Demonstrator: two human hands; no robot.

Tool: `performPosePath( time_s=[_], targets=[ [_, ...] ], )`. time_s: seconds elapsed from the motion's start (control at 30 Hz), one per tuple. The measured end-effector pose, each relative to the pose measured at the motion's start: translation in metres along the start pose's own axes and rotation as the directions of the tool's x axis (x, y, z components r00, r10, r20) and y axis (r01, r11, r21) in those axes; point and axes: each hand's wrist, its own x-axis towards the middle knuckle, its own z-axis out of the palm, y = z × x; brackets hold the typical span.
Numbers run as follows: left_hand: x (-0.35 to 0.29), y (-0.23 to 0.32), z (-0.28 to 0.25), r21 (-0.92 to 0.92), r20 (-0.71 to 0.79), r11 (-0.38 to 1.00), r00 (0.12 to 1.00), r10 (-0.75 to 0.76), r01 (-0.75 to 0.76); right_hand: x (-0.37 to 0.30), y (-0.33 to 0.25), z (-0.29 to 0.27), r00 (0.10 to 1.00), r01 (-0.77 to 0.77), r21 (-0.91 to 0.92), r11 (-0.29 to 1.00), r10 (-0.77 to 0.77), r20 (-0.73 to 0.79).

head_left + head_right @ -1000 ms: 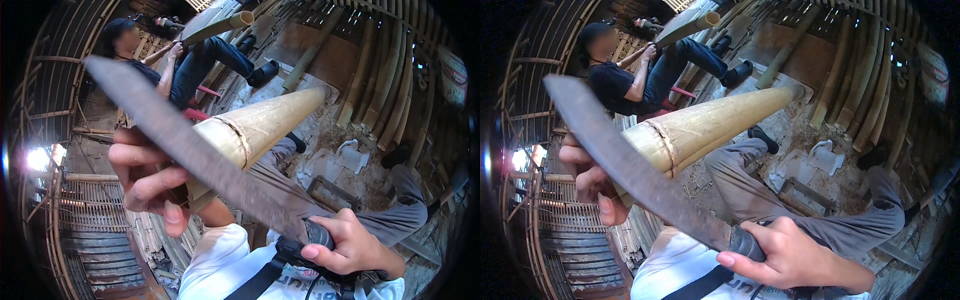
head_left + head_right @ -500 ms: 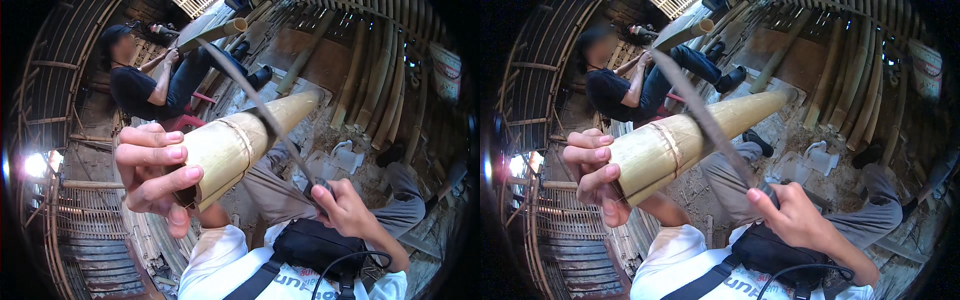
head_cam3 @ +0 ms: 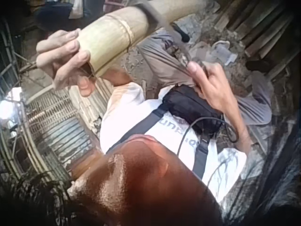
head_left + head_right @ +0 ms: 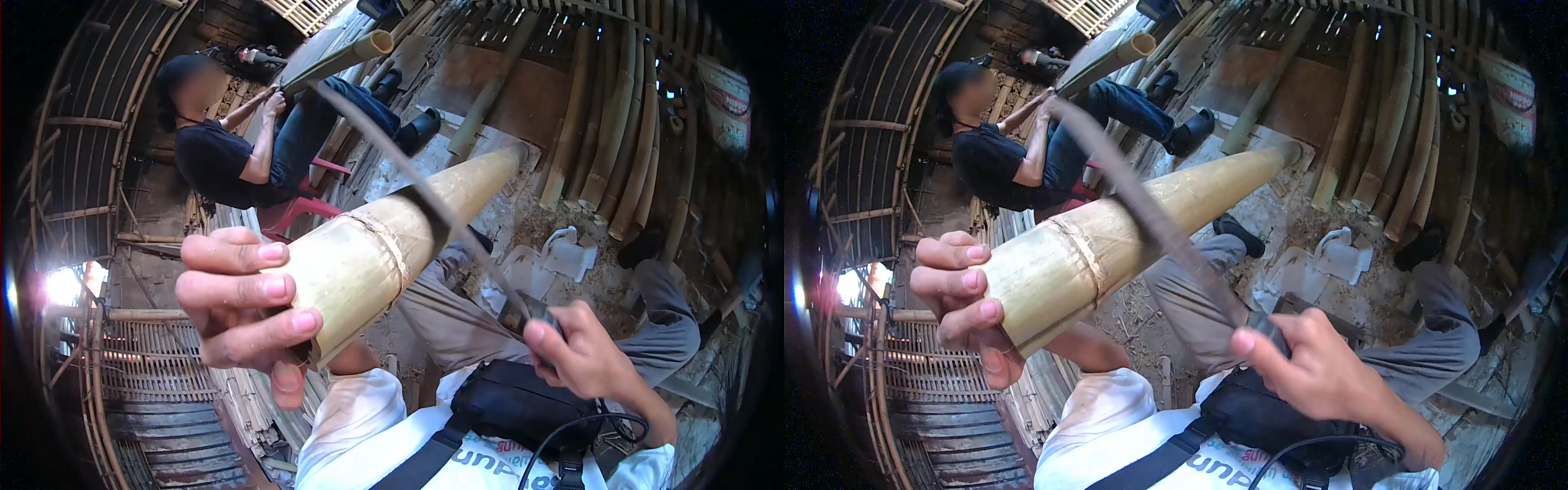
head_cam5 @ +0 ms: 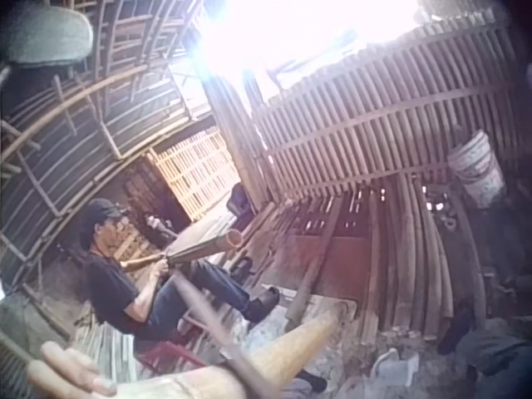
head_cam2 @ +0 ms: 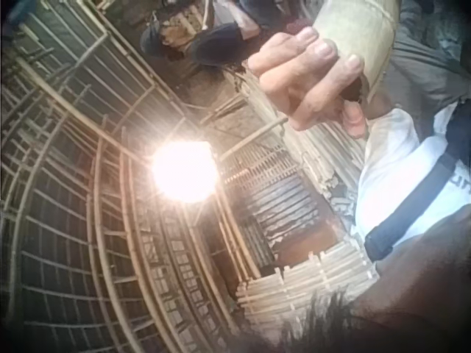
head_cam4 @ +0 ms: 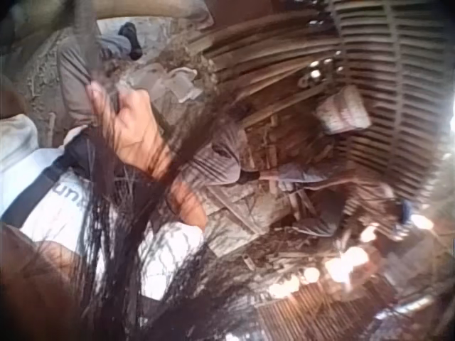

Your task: The person is carving and shaping a piece of bamboo using a large knife.

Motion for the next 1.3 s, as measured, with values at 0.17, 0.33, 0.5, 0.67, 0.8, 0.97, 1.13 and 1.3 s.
performPosePath(
  time_s=[0.17,0.33,0.5,0.67,0.8,0.97,1.13,1.3],
  targets=[
    [0.003,-0.007,-0.012,-0.027,0.089,0.999,0.995,0.049,-0.047,-0.016,-0.002,-0.001,0.902,0.419,-0.034,0.907,-0.412,0.132],
    [0.004,-0.024,-0.003,-0.035,-0.044,0.996,0.996,0.081,-0.082,-0.005,-0.004,0.002,0.931,0.353,0.048,0.934,-0.356,0.082],
    [0.034,-0.027,-0.005,0.341,-0.108,0.927,0.986,-0.128,0.158,0.005,-0.016,0.012,0.910,0.409,0.057,0.911,-0.404,-0.093],
    [0.033,0.008,0.015,0.249,-0.247,0.765,0.803,-0.543,0.594,0.013,-0.027,0.030,0.896,0.428,0.047,0.903,-0.416,-0.156],
    [0.015,0.007,0.020,0.409,-0.341,0.736,0.839,-0.425,0.539,0.007,-0.017,0.041,0.860,0.505,0.026,0.863,-0.501,-0.100],
    [-0.005,0.009,0.006,0.388,-0.304,0.850,0.920,-0.246,0.355,0.015,-0.004,0.042,0.810,0.585,-0.026,0.810,-0.586,-0.017],
    [-0.019,0.019,0.007,0.402,-0.332,0.860,0.925,-0.184,0.315,0.024,0.000,0.038,0.973,0.189,0.216,0.958,-0.154,-0.169],
    [-0.018,0.016,0.013,0.443,-0.365,0.836,0.917,-0.162,0.324,0.009,0.004,0.038,0.879,0.476,0.082,0.875,-0.477,-0.010]
  ],
)
